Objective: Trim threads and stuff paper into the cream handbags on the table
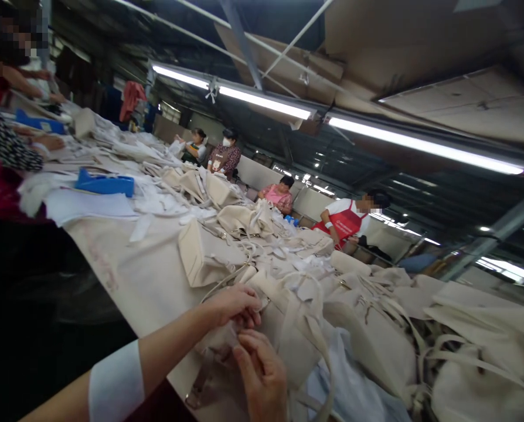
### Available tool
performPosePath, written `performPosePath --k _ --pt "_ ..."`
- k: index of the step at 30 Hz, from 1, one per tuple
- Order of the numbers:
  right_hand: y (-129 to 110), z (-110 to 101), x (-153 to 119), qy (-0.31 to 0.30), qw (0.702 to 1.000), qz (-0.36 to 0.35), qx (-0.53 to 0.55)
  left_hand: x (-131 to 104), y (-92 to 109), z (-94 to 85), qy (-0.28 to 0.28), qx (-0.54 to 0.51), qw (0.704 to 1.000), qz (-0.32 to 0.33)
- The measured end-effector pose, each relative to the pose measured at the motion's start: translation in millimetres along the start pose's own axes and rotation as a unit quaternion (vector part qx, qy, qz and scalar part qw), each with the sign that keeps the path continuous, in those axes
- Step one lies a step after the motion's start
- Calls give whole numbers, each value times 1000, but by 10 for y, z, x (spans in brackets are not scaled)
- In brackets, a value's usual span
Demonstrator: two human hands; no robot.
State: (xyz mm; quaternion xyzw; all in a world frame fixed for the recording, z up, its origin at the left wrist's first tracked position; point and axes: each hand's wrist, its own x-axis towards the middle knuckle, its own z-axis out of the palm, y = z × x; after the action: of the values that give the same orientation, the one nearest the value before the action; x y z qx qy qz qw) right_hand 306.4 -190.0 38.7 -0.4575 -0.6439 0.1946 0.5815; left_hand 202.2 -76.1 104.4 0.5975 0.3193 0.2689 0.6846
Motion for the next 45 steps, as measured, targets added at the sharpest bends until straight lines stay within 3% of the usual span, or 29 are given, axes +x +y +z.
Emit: performPosePath --k 6,12,22,31,36,38,45 --pt "291 -257 137 192 969 134 -85 -2 74 -52 19 61 998 2" --pt "294 -116 244 256 953 157 -34 -53 58 -3 35 81 996 26" --pt "348 -20 421 243 955 163 43 -130 -95 105 104 81 990 60" --pt "396 -88 457 256 934 206 142 -129 -213 180 174 126 971 100" --pt "431 -120 488 234 924 224 202 -183 -273 282 252 259 920 150" --pt "414 -123 494 234 924 225 201 -203 -273 325 274 277 908 156" --pt "412 -198 558 222 949 201 100 -243 -198 314 277 276 913 114"
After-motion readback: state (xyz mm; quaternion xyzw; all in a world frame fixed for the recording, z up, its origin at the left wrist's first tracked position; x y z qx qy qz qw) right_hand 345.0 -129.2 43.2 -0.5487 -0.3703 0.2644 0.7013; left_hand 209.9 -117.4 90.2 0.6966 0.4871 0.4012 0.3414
